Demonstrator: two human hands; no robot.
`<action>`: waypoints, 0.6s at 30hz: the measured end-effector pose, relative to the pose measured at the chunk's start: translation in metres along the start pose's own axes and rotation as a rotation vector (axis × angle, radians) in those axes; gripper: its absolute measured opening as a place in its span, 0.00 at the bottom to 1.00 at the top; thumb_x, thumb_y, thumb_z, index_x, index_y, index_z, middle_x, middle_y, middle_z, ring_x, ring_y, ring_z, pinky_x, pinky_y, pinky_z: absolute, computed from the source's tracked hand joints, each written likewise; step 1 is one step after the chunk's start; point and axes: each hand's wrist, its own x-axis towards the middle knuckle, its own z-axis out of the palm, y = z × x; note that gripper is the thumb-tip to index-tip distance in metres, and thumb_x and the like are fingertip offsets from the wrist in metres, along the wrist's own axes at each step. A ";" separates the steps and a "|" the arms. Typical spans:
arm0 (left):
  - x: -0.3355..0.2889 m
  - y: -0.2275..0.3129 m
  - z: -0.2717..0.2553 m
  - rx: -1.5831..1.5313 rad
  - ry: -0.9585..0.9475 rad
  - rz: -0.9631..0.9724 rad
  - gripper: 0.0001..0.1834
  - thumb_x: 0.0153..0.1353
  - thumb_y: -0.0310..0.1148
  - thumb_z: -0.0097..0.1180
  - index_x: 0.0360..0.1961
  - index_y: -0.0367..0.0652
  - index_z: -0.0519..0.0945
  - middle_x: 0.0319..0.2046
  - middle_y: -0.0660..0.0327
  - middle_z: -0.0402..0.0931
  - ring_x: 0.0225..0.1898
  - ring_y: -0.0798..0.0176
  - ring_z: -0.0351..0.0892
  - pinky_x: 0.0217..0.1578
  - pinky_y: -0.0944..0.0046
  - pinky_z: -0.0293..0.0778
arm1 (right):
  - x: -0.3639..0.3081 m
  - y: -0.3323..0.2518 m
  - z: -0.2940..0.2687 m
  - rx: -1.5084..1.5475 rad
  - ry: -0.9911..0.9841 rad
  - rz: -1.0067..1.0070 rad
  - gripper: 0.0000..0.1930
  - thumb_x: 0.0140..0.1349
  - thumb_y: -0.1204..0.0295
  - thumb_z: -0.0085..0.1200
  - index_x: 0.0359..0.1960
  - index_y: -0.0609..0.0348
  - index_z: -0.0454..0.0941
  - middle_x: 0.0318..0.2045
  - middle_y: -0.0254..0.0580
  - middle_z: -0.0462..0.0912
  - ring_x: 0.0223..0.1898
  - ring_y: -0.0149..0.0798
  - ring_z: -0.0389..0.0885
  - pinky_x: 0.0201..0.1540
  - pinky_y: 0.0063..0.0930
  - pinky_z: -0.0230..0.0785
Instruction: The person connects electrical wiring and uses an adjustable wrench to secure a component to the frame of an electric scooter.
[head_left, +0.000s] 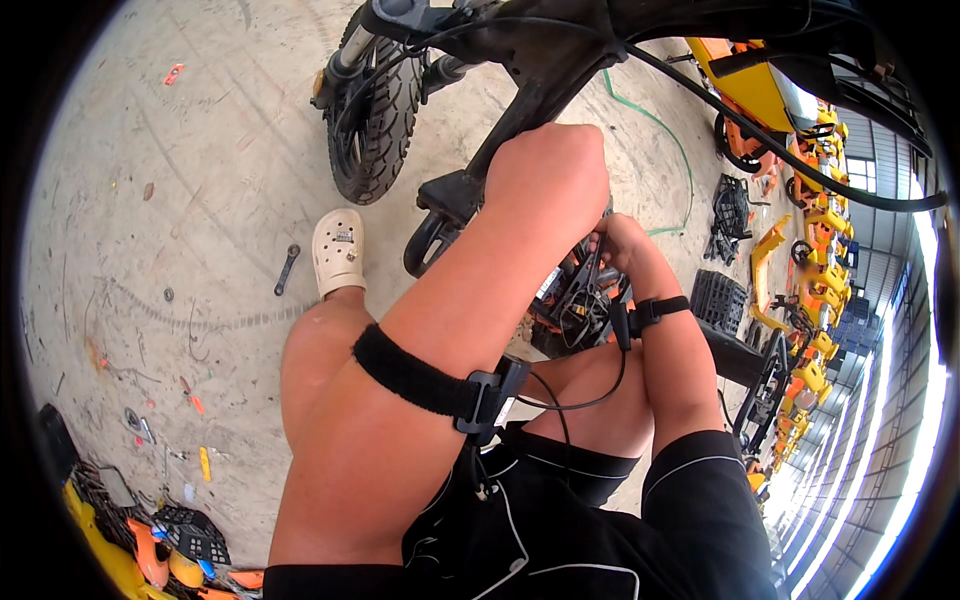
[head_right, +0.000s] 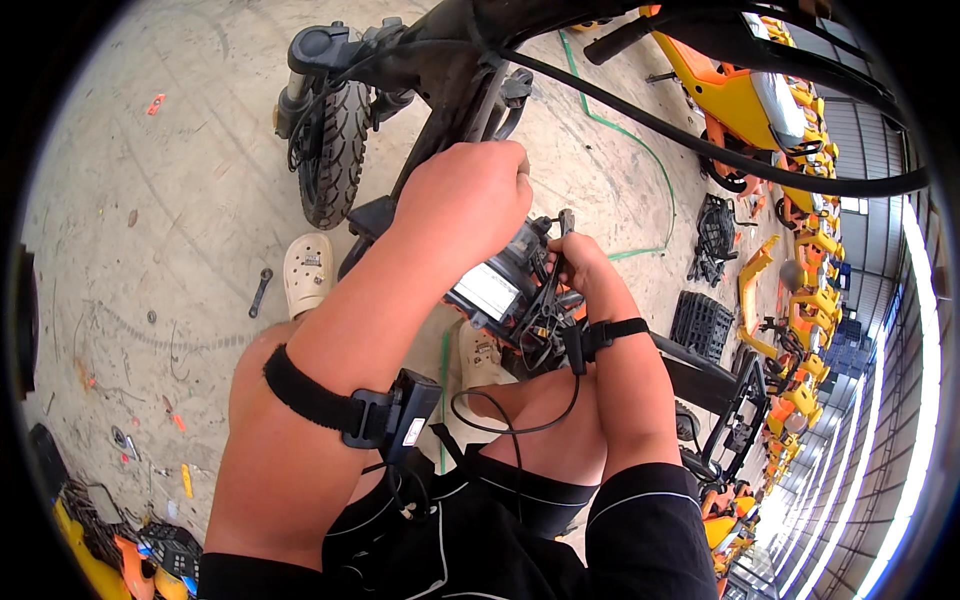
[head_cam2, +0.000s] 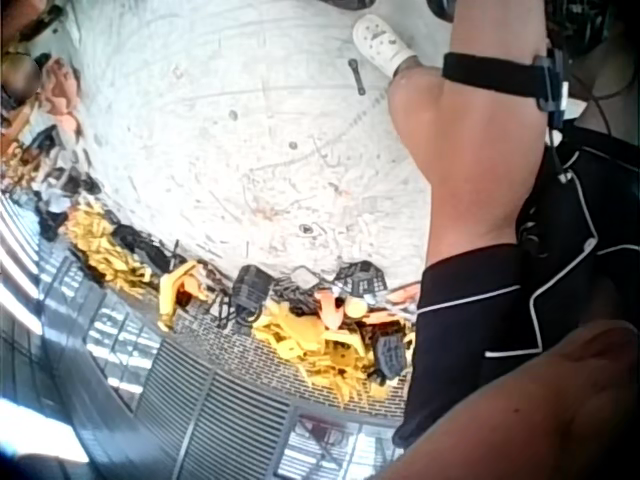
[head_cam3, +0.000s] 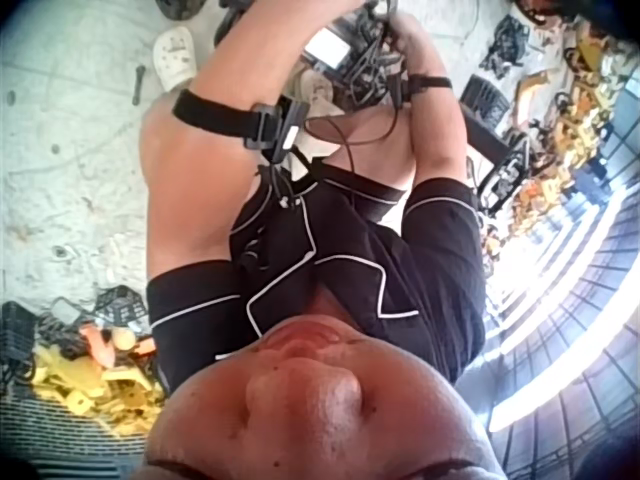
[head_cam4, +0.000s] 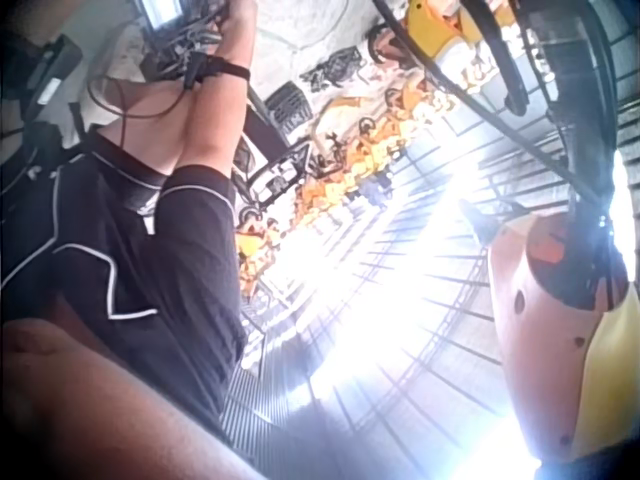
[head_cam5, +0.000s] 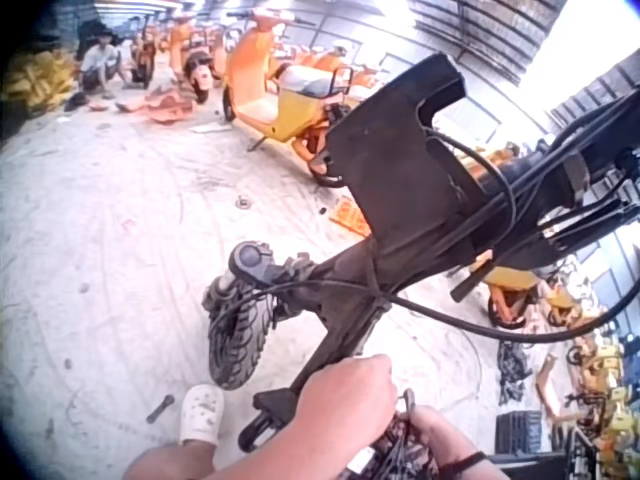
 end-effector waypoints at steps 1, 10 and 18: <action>0.000 0.000 0.000 0.006 -0.001 0.000 0.10 0.62 0.34 0.53 0.37 0.43 0.85 0.34 0.50 0.85 0.39 0.44 0.84 0.42 0.47 0.80 | 0.000 0.000 0.000 0.009 -0.010 0.003 0.07 0.69 0.73 0.49 0.31 0.58 0.72 0.19 0.36 0.76 0.18 0.36 0.76 0.18 0.28 0.56; 0.000 0.002 -0.004 0.006 -0.030 -0.001 0.10 0.62 0.34 0.53 0.38 0.43 0.85 0.35 0.49 0.85 0.39 0.44 0.85 0.42 0.47 0.80 | -0.002 -0.002 0.003 0.059 0.026 -0.009 0.08 0.68 0.72 0.49 0.30 0.57 0.73 0.19 0.36 0.76 0.18 0.34 0.74 0.17 0.28 0.54; -0.002 0.001 -0.006 -0.005 -0.032 -0.011 0.10 0.62 0.34 0.54 0.38 0.42 0.85 0.34 0.49 0.85 0.40 0.44 0.85 0.43 0.47 0.80 | -0.002 -0.005 0.007 0.099 0.009 0.020 0.08 0.68 0.73 0.50 0.29 0.58 0.73 0.18 0.37 0.76 0.18 0.35 0.75 0.17 0.27 0.57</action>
